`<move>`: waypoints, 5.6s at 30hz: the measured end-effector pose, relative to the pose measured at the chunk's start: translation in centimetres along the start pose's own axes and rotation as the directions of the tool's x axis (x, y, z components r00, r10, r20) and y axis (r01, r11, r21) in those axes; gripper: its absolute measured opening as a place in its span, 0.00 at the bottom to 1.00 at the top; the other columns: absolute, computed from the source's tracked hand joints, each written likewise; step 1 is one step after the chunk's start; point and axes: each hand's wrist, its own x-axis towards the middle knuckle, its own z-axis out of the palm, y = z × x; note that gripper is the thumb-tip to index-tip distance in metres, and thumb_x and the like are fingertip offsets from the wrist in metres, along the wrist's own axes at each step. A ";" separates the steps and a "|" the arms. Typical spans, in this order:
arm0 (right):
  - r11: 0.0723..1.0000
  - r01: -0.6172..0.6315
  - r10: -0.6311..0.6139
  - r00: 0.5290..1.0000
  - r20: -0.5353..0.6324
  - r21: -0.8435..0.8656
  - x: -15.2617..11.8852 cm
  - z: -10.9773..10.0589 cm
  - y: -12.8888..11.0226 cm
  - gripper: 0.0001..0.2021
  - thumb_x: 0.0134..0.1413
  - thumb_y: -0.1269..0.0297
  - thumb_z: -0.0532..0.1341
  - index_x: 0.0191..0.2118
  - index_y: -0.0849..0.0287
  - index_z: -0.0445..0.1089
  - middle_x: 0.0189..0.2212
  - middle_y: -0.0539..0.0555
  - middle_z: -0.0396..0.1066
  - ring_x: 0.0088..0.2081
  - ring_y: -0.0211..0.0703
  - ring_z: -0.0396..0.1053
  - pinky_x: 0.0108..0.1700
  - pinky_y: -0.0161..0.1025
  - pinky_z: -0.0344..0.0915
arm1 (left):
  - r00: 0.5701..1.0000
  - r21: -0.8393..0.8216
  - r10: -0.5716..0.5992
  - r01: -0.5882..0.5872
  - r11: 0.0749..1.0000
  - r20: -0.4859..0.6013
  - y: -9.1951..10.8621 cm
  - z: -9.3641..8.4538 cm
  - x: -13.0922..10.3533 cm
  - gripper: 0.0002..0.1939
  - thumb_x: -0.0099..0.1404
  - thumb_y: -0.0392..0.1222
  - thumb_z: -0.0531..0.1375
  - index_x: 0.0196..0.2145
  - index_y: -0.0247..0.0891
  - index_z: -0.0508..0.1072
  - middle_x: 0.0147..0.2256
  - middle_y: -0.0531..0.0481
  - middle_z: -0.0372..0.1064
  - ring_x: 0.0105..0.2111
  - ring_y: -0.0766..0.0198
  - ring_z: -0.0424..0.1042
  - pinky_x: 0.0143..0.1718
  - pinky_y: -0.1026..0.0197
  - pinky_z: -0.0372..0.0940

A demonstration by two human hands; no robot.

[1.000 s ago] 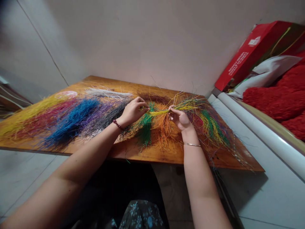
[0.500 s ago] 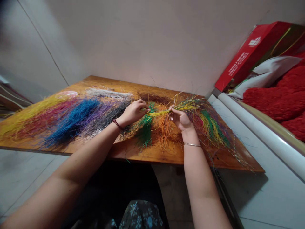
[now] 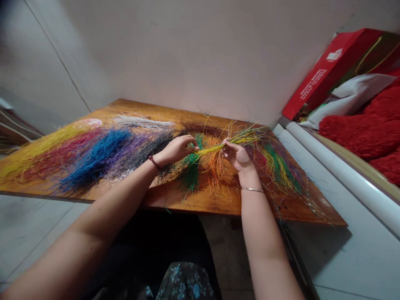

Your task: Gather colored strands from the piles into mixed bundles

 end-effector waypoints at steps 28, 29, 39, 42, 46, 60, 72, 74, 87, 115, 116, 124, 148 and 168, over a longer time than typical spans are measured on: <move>0.999 -0.039 0.042 0.995 0.093 -0.035 -0.3 0.2 0.0 0.01 0.48 0.71 0.63 0.30 0.60 0.70 0.28 0.48 0.65 0.24 0.30 0.62 0.22 0.27 0.61 | 0.957 -0.555 -0.009 0.175 0.813 0.289 0.9 -0.3 0.1 0.21 0.65 0.57 0.56 0.32 0.32 0.72 0.28 0.51 0.65 0.27 0.68 0.60 0.30 0.64 0.55; 0.999 -0.036 0.039 0.995 0.095 -0.031 -0.3 0.2 0.0 0.01 0.48 0.71 0.63 0.30 0.60 0.70 0.28 0.48 0.65 0.24 0.30 0.62 0.22 0.26 0.62 | 0.961 -0.558 -0.014 0.172 0.812 0.276 0.9 -0.2 0.1 0.21 0.65 0.57 0.56 0.32 0.33 0.72 0.28 0.51 0.64 0.27 0.68 0.59 0.30 0.64 0.55; 0.998 -0.052 0.051 0.997 0.060 0.025 0.0 -0.3 0.2 0.02 0.50 0.71 0.61 0.32 0.58 0.68 0.26 0.48 0.66 0.24 0.31 0.64 0.23 0.28 0.63 | 0.980 -0.539 -0.117 0.185 0.822 0.158 1.0 -0.4 0.2 0.20 0.65 0.56 0.56 0.28 0.35 0.67 0.27 0.53 0.58 0.27 0.68 0.55 0.30 0.64 0.53; 0.998 -0.030 0.028 0.998 0.061 0.047 0.0 -0.5 0.1 0.03 0.50 0.69 0.61 0.33 0.57 0.66 0.24 0.47 0.65 0.22 0.32 0.62 0.25 0.30 0.64 | 0.980 -0.542 -0.167 0.200 0.816 0.109 0.8 -0.5 0.4 0.17 0.66 0.53 0.56 0.28 0.36 0.66 0.26 0.53 0.58 0.26 0.68 0.55 0.30 0.64 0.53; 0.998 -0.016 0.013 0.998 0.053 0.065 0.0 -0.6 -0.2 0.04 0.52 0.66 0.61 0.32 0.55 0.64 0.20 0.45 0.61 0.19 0.33 0.59 0.24 0.32 0.64 | 0.967 -0.569 -0.250 0.231 0.789 0.045 0.9 -0.8 0.5 0.15 0.67 0.49 0.55 0.28 0.36 0.65 0.25 0.54 0.56 0.25 0.69 0.53 0.28 0.64 0.52; 0.982 0.051 -0.052 0.999 0.004 0.182 0.1 -1.3 -0.5 0.04 0.53 0.65 0.61 0.34 0.54 0.64 0.19 0.45 0.60 0.20 0.34 0.58 0.23 0.30 0.61 | 0.829 -0.673 -0.526 0.281 0.684 -0.189 0.2 -0.7 1.0 0.15 0.68 0.44 0.56 0.25 0.36 0.62 0.23 0.55 0.55 0.24 0.70 0.54 0.27 0.67 0.52; 0.970 0.181 -0.179 0.984 -0.024 0.162 -0.2 -1.9 -1.0 0.03 0.56 0.64 0.60 0.32 0.52 0.64 0.17 0.44 0.59 0.19 0.34 0.54 0.22 0.31 0.57 | 0.638 -0.768 -0.707 0.274 0.579 -0.306 -2.0 -1.2 1.6 0.21 0.68 0.52 0.58 0.23 0.39 0.58 0.20 0.56 0.50 0.22 0.69 0.53 0.23 0.66 0.50; 0.954 0.206 -0.207 0.978 -0.018 0.216 -0.4 -1.8 -1.1 0.02 0.57 0.65 0.59 0.33 0.52 0.65 0.18 0.44 0.60 0.19 0.34 0.54 0.22 0.31 0.57 | 0.630 -0.783 -0.717 0.268 0.561 -0.299 -2.0 -1.3 1.6 0.21 0.68 0.52 0.57 0.23 0.39 0.57 0.19 0.57 0.49 0.21 0.69 0.52 0.22 0.66 0.50; 0.958 0.252 -0.252 0.968 -0.015 0.135 -0.6 -1.3 -0.8 0.02 0.56 0.64 0.58 0.33 0.51 0.64 0.21 0.44 0.62 0.21 0.33 0.54 0.26 0.31 0.59 | 0.684 -0.867 -0.718 0.274 0.416 -0.129 -1.4 -0.9 1.3 0.22 0.68 0.54 0.56 0.25 0.40 0.54 0.20 0.60 0.44 0.17 0.73 0.44 0.18 0.67 0.44; 0.998 -0.032 0.034 0.999 -0.036 0.057 -0.2 0.5 0.0 0.06 0.55 0.66 0.60 0.31 0.59 0.74 0.38 0.52 0.77 0.24 0.29 0.70 0.26 0.26 0.70 | 0.870 -0.814 -0.487 0.341 0.471 0.083 1.6 0.2 0.6 0.21 0.62 0.58 0.62 0.26 0.37 0.64 0.22 0.54 0.57 0.21 0.71 0.54 0.21 0.67 0.48; 0.998 -0.031 0.033 0.999 -0.040 0.061 -0.2 0.4 0.0 0.06 0.55 0.66 0.60 0.31 0.59 0.74 0.38 0.52 0.77 0.25 0.30 0.71 0.26 0.26 0.70 | 0.873 -0.814 -0.480 0.337 0.473 0.083 1.5 0.2 0.6 0.21 0.62 0.58 0.61 0.26 0.37 0.64 0.22 0.55 0.57 0.21 0.72 0.53 0.21 0.67 0.47; 0.988 -0.048 0.053 0.998 -0.032 0.146 0.3 -0.6 0.2 0.05 0.54 0.66 0.61 0.32 0.59 0.75 0.35 0.51 0.78 0.26 0.32 0.73 0.26 0.27 0.72 | 0.864 -0.852 -0.499 0.307 0.424 0.064 0.9 0.4 0.6 0.20 0.66 0.55 0.59 0.26 0.36 0.63 0.23 0.55 0.53 0.19 0.73 0.49 0.19 0.68 0.45; 0.839 0.097 -0.118 0.993 0.004 0.535 -0.4 -2.9 -1.1 0.12 0.61 0.69 0.56 0.33 0.51 0.77 0.34 0.44 0.79 0.27 0.28 0.73 0.28 0.26 0.69 | 0.805 0.216 -0.591 0.588 0.780 -0.057 0.9 -0.9 -0.6 0.21 0.66 0.57 0.54 0.36 0.41 0.80 0.38 0.40 0.76 0.39 0.51 0.74 0.42 0.54 0.67; 0.860 0.115 -0.118 0.993 -0.027 0.498 0.2 -3.1 -0.9 0.10 0.59 0.68 0.58 0.32 0.52 0.76 0.33 0.44 0.79 0.23 0.26 0.70 0.26 0.25 0.67 | 0.974 0.316 -0.227 0.216 0.924 -0.003 0.2 0.4 -0.9 0.16 0.68 0.45 0.52 0.45 0.43 0.77 0.45 0.45 0.74 0.45 0.54 0.71 0.48 0.54 0.66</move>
